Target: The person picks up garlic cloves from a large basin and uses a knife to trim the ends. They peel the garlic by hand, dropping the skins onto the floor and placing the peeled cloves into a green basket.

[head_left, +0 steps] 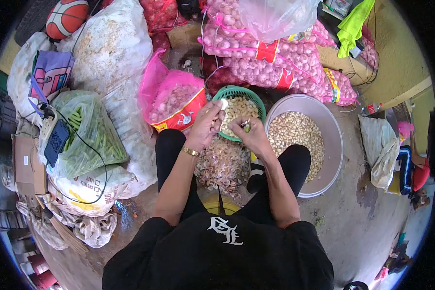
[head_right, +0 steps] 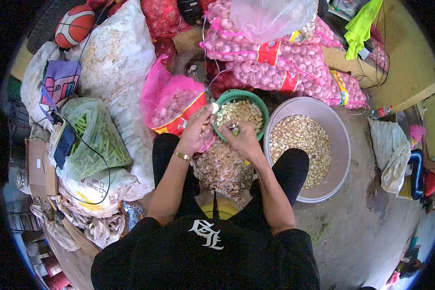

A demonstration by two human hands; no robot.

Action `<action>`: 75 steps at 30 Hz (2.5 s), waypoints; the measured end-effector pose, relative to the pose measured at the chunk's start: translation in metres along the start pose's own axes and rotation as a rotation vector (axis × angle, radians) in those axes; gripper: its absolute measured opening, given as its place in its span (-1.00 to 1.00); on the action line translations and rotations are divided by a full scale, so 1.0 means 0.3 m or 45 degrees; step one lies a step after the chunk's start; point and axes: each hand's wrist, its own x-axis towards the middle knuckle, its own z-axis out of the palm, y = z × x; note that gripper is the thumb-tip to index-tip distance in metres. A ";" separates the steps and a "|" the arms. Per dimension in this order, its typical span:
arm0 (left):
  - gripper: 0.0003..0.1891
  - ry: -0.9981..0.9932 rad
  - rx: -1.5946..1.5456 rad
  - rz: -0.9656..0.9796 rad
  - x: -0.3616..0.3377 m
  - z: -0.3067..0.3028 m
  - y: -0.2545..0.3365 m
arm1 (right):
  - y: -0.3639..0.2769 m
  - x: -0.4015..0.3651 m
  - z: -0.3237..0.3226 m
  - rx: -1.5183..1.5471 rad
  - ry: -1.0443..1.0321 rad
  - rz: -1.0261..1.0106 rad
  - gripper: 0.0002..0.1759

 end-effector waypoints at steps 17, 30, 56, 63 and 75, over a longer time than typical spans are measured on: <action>-0.78 0.098 -0.171 -0.082 0.093 -0.016 -0.016 | -0.007 -0.029 -0.010 -0.457 -0.061 0.032 -0.78; -0.70 0.010 -0.105 0.055 -0.085 -0.078 0.096 | 0.054 0.041 0.087 -0.078 -0.220 0.234 -0.61; -0.79 0.079 -0.075 0.158 -0.043 -0.100 0.007 | 0.020 0.072 0.175 -0.139 0.017 -0.338 -0.68; -0.77 0.104 0.189 0.055 -0.034 -0.088 -0.023 | 0.057 0.084 0.171 -0.296 0.042 -0.265 -0.73; -0.75 0.092 -0.119 -0.111 -0.025 -0.138 -0.016 | 0.031 0.099 0.143 0.242 -0.006 0.130 -0.79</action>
